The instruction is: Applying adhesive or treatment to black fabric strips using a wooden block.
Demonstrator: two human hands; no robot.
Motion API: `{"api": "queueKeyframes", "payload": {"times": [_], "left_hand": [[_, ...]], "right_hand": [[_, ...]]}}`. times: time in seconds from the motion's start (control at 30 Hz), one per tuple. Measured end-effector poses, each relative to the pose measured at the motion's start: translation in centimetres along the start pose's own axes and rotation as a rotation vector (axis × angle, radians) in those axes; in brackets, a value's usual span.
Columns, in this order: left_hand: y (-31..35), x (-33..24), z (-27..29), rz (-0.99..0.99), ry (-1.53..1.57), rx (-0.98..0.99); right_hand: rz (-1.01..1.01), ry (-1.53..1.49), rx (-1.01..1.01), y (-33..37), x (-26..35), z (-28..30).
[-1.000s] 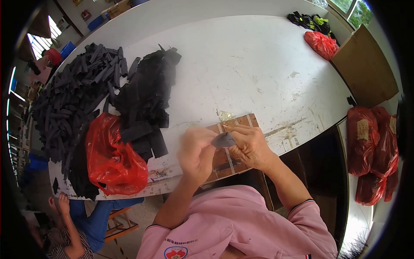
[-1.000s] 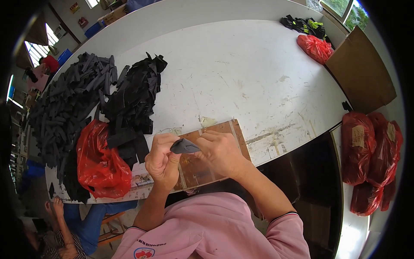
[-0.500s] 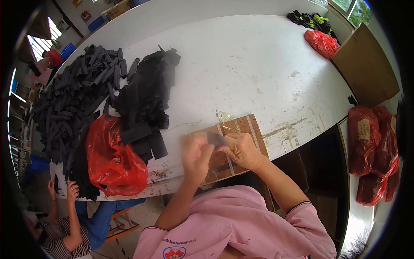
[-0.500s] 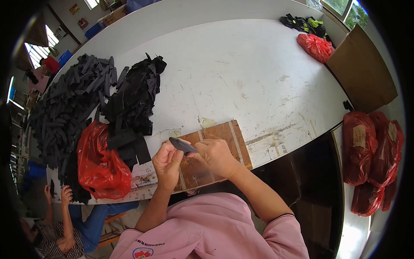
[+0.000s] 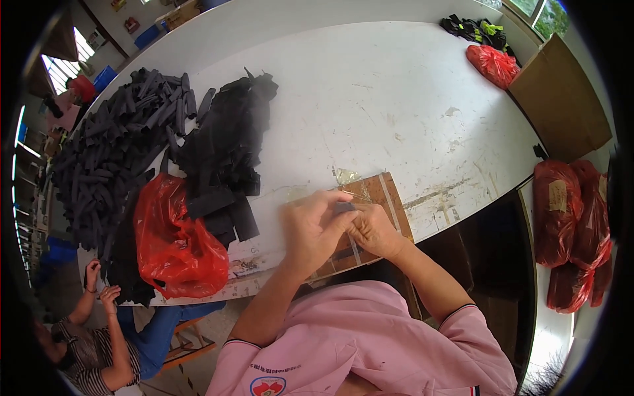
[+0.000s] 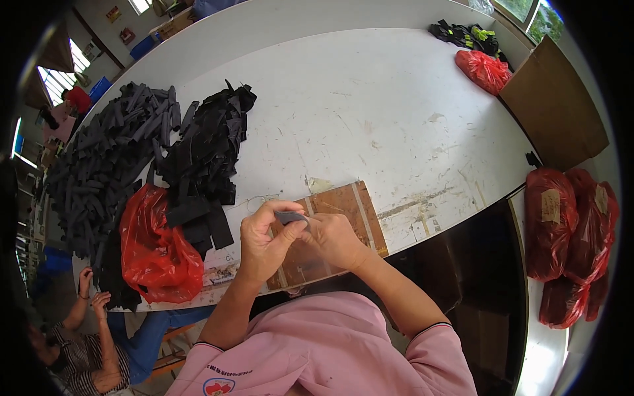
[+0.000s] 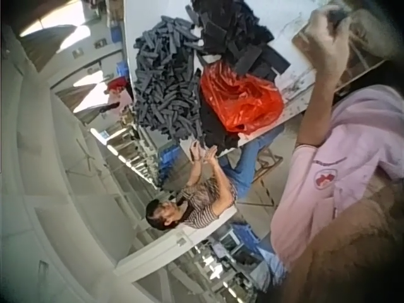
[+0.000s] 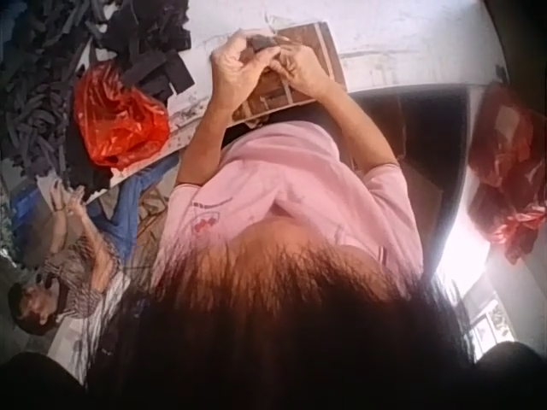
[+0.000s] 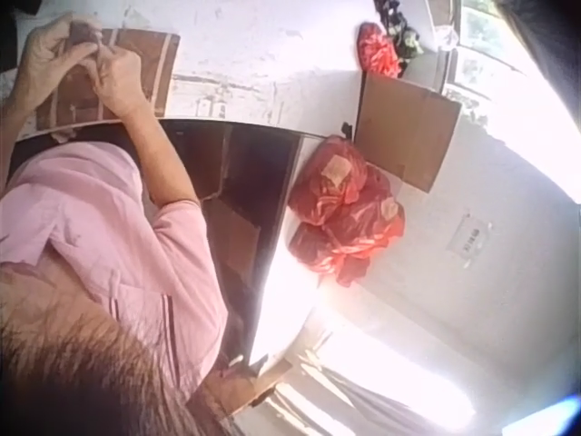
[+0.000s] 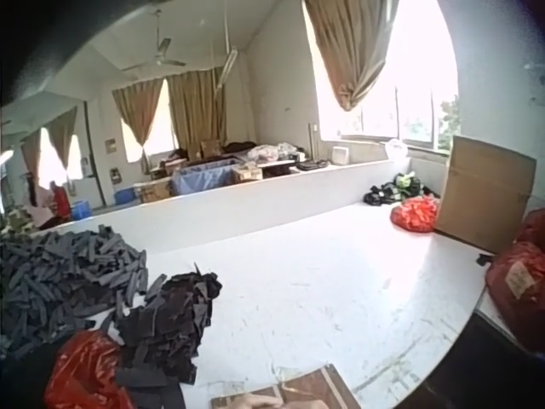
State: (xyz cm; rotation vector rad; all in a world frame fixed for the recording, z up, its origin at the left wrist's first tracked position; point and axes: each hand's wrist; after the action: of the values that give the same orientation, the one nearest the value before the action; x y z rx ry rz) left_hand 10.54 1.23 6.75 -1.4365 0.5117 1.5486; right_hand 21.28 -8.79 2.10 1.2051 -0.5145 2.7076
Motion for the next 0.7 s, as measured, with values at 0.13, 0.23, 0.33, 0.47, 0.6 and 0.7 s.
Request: {"api": "queueKeyframes", "payload": {"times": [0.13, 0.23, 0.33, 0.47, 0.6, 0.7], "left_hand": [[0.1, -0.4, 0.4, -0.12, 0.283, -0.096], [0.1, -0.7, -0.1, -0.127, 0.537, -0.205], [0.3, 0.0, 0.9, -0.086, 0.782, -0.304], [1.2, 1.2, 1.0, -0.02, 0.86, -0.328], [1.4, 1.0, 1.0, -0.015, 0.738, -0.343], [1.5, 0.8, 1.4, -0.042, 0.644, -0.356]], "right_hand": [[0.106, 0.116, -0.083, -0.4, 0.2, 0.5], [0.075, 0.174, -0.066, -1.0, 2.1, 2.1], [0.095, 0.238, -0.028, -1.4, 3.5, 3.5], [0.088, 0.299, -0.038, -0.9, 2.5, 1.6], [0.099, 0.219, -0.069, -1.1, 1.9, 0.7], [0.179, 0.145, -0.094, -0.8, 3.1, 1.8]]}}
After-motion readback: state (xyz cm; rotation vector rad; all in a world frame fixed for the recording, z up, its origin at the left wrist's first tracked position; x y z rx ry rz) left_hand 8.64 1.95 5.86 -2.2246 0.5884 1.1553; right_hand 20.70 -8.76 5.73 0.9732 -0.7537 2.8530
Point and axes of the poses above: each hand's wrist, its own y-axis away from the middle knuckle, its own z-axis out of the back of the hand, x = y × z, and after that the axes turned 2 degrees about x, right-handed
